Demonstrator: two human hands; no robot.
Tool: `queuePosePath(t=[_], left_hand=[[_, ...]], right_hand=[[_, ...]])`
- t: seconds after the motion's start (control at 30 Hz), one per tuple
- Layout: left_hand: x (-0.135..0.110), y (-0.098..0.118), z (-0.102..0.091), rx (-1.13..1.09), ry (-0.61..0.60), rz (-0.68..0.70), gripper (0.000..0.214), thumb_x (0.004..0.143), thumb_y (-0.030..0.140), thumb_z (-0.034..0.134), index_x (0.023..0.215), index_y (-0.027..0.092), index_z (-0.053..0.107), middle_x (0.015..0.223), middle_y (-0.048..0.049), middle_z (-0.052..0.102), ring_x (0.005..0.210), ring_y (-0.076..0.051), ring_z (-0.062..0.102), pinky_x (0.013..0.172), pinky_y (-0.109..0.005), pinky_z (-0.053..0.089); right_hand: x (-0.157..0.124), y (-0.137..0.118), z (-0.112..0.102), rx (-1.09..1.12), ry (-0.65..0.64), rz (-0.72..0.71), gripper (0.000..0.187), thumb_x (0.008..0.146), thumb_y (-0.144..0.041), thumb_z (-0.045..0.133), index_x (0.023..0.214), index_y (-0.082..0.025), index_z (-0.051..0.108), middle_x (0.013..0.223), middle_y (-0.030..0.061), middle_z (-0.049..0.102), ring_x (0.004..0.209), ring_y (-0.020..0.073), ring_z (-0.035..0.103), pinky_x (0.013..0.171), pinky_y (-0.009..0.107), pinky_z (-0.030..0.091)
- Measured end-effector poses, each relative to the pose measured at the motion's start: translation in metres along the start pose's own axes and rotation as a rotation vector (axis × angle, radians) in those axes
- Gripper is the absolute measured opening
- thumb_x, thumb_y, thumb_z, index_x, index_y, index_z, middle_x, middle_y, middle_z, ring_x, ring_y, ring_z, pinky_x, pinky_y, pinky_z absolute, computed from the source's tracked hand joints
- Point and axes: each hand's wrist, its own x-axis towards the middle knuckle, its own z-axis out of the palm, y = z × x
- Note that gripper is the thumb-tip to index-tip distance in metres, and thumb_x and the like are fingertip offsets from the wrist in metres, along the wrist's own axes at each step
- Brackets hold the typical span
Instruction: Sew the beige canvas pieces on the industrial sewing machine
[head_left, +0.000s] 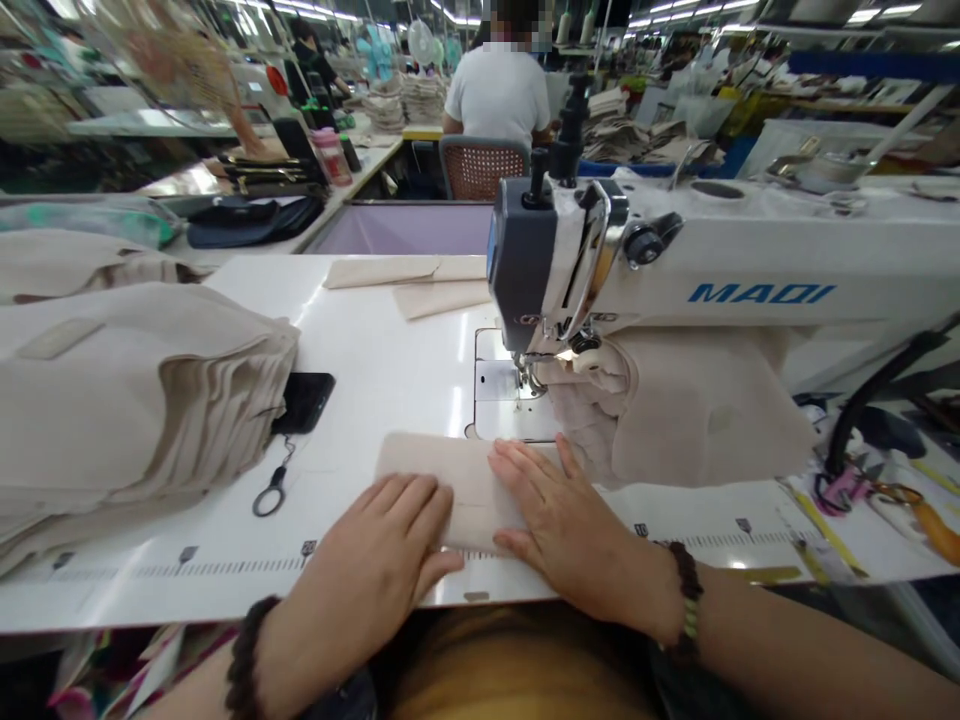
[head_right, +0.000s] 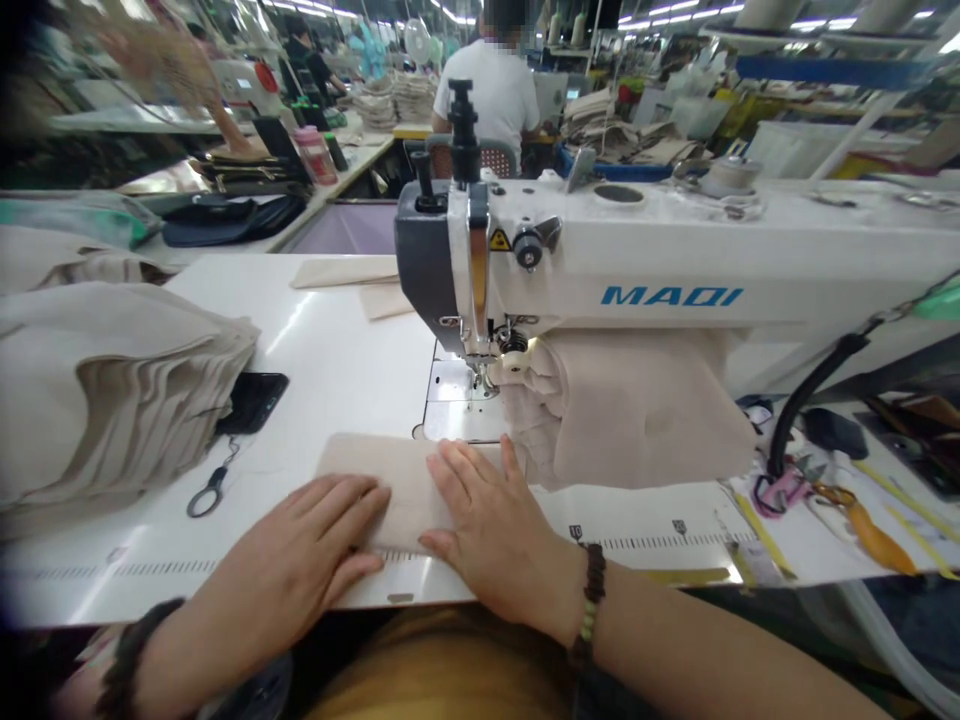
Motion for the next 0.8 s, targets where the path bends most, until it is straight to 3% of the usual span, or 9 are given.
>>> queuePosePath(t=[0.1, 0.2, 0.3, 0.37, 0.47, 0.53, 0.67, 0.8], left_hand=[[0.039, -0.021, 0.002, 0.031, -0.083, -0.033, 0.051, 0.09, 0.051, 0.043, 0.115, 0.007, 0.052, 0.119, -0.0167, 0.051, 0.11, -0.03, 0.048, 0.095, -0.049, 0.039], [0.081, -0.045, 0.007, 0.085, -0.132, -0.047, 0.056, 0.09, 0.046, 0.046, 0.127, 0.004, 0.041, 0.135, -0.0191, 0.037, 0.125, -0.032, 0.035, 0.102, -0.05, 0.033], [0.114, -0.055, 0.01, 0.125, -0.132, -0.045, 0.06, 0.088, 0.046, 0.051, 0.125, 0.001, 0.042, 0.132, -0.0205, 0.04, 0.122, -0.033, 0.036, 0.099, -0.049, 0.035], [0.129, -0.054, 0.011, 0.108, -0.097, -0.01, 0.051, 0.087, 0.042, 0.054, 0.118, 0.002, 0.048, 0.12, -0.0177, 0.049, 0.112, -0.03, 0.045, 0.094, -0.044, 0.04], [0.14, -0.048, 0.015, 0.033, -0.062, 0.05, 0.034, 0.088, 0.035, 0.054, 0.107, 0.007, 0.055, 0.103, -0.0109, 0.054, 0.097, -0.025, 0.051, 0.086, -0.037, 0.044], [0.143, -0.045, 0.02, -0.004, -0.033, 0.052, 0.027, 0.088, 0.033, 0.054, 0.102, 0.009, 0.055, 0.099, -0.0093, 0.054, 0.092, -0.024, 0.051, 0.084, -0.037, 0.045], [0.142, -0.047, 0.028, -0.042, 0.024, 0.074, 0.03, 0.088, 0.03, 0.054, 0.107, 0.007, 0.052, 0.104, -0.0116, 0.054, 0.098, -0.024, 0.049, 0.091, -0.039, 0.041], [0.141, -0.05, 0.032, -0.063, 0.009, 0.097, 0.035, 0.091, 0.032, 0.049, 0.113, 0.005, 0.05, 0.114, -0.0152, 0.052, 0.112, -0.026, 0.044, 0.102, -0.045, 0.032]], right_hand=[[0.004, 0.015, -0.015, 0.021, -0.037, -0.053, 0.035, 0.088, -0.01, 0.047, 0.122, -0.007, 0.045, 0.128, 0.0149, 0.048, 0.12, 0.025, 0.04, 0.103, 0.06, 0.023], [0.014, 0.041, -0.02, -0.013, -0.045, -0.199, 0.029, 0.087, -0.004, 0.045, 0.112, -0.013, 0.056, 0.123, 0.0115, 0.051, 0.113, 0.0239, 0.044, 0.099, 0.048, 0.035], [0.022, 0.064, -0.016, -0.106, 0.03, -0.271, 0.023, 0.091, -0.011, 0.047, 0.107, -0.018, 0.061, 0.117, 0.0103, 0.051, 0.103, 0.0254, 0.046, 0.089, 0.042, 0.041], [0.024, 0.075, -0.013, -0.129, 0.097, -0.302, 0.024, 0.093, -0.012, 0.04, 0.102, -0.016, 0.062, 0.104, 0.0103, 0.054, 0.092, 0.0248, 0.049, 0.081, 0.041, 0.044], [0.024, 0.083, -0.01, -0.083, 0.208, -0.331, 0.031, 0.091, -0.007, 0.03, 0.092, -0.008, 0.061, 0.09, 0.0108, 0.055, 0.081, 0.0228, 0.048, 0.076, 0.039, 0.045], [0.024, 0.086, -0.011, -0.088, 0.228, -0.287, 0.03, 0.087, -0.004, 0.031, 0.096, -0.007, 0.059, 0.087, 0.0107, 0.053, 0.081, 0.0222, 0.048, 0.078, 0.038, 0.046], [0.025, 0.087, -0.012, -0.174, 0.097, -0.158, 0.033, 0.083, -0.002, 0.043, 0.112, -0.012, 0.056, 0.088, 0.008, 0.05, 0.083, 0.0223, 0.049, 0.08, 0.038, 0.048], [0.026, 0.084, -0.011, -0.172, 0.011, -0.064, 0.034, 0.083, -0.004, 0.05, 0.114, -0.016, 0.055, 0.091, 0.0065, 0.049, 0.09, 0.0238, 0.049, 0.078, 0.036, 0.049]])
